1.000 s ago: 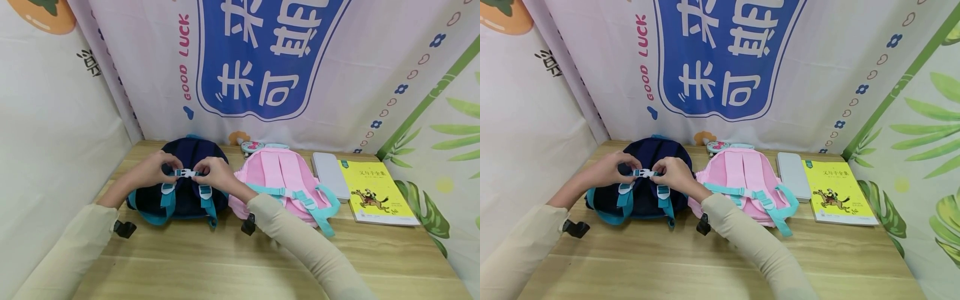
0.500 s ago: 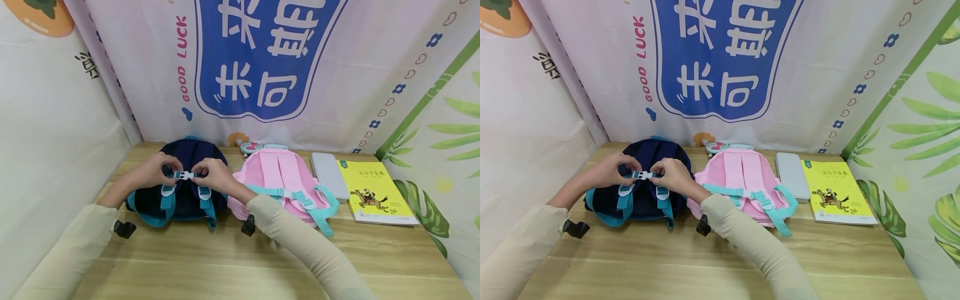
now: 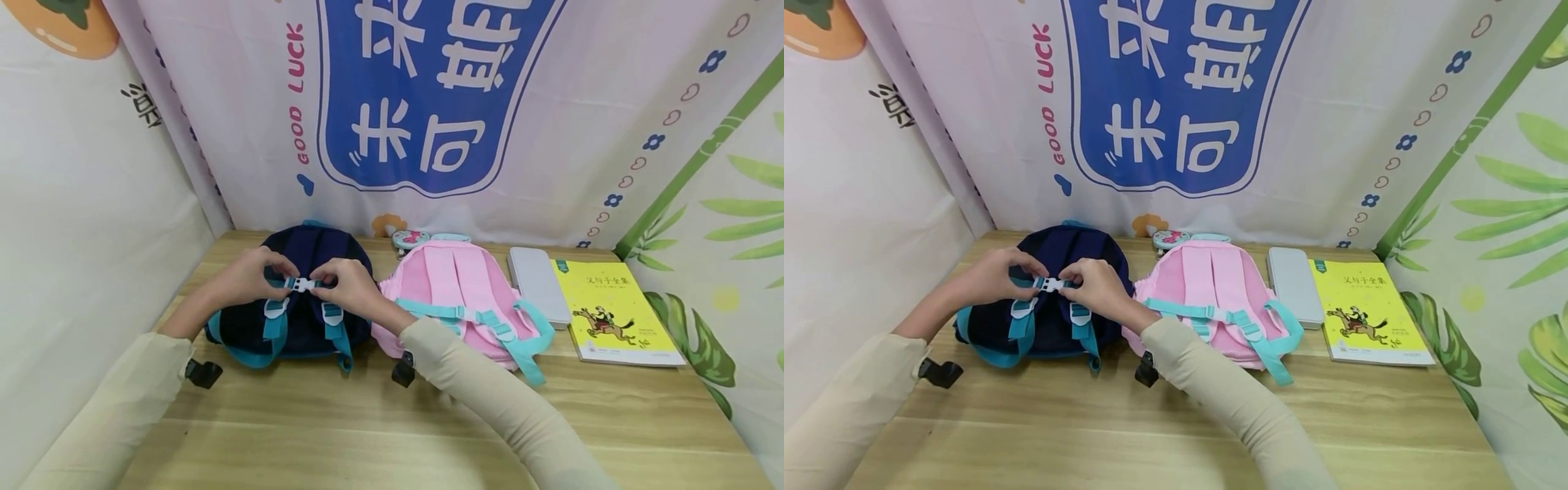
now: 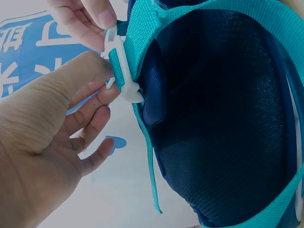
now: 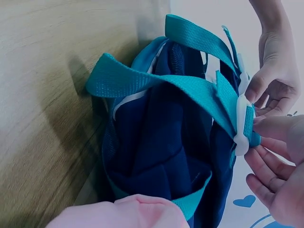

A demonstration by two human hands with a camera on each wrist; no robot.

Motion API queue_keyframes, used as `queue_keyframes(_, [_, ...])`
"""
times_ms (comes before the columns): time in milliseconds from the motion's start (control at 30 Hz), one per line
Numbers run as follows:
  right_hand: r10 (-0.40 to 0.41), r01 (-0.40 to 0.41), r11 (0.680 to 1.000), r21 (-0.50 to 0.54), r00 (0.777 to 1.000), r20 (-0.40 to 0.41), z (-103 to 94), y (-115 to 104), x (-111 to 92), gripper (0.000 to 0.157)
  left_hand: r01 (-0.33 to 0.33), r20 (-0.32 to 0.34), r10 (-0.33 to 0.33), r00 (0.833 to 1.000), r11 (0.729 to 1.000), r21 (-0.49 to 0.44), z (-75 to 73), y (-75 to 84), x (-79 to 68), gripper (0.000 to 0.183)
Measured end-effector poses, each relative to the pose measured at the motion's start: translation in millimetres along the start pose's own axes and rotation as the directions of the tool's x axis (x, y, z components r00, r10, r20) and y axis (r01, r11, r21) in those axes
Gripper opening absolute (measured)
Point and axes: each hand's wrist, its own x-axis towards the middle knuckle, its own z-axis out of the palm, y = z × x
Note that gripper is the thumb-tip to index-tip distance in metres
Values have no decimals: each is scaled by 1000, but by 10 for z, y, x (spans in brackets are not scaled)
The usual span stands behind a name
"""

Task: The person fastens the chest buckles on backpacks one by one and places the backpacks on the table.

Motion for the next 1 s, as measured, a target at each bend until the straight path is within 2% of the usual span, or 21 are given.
queue_keyframes(100, [-1, 2, 1000, 6, 1000, -10, 1, 0, -5, 21, -5, 5, 5, 1000, 1000, 1, 3, 5, 2, 23])
queue_keyframes(300, [-16, 17, 1000, 9, 1000, -22, -6, 2, -12, 21, 27, 7, -27, 1000, 999, -20, 6, 29, -7, 25])
queue_keyframes(1000, [4, -3, 1000, 16, 998, -57, -20, -1, -10, 20, -12, -45, 13, 999, 1000, 9, 31, 54, -11, 22])
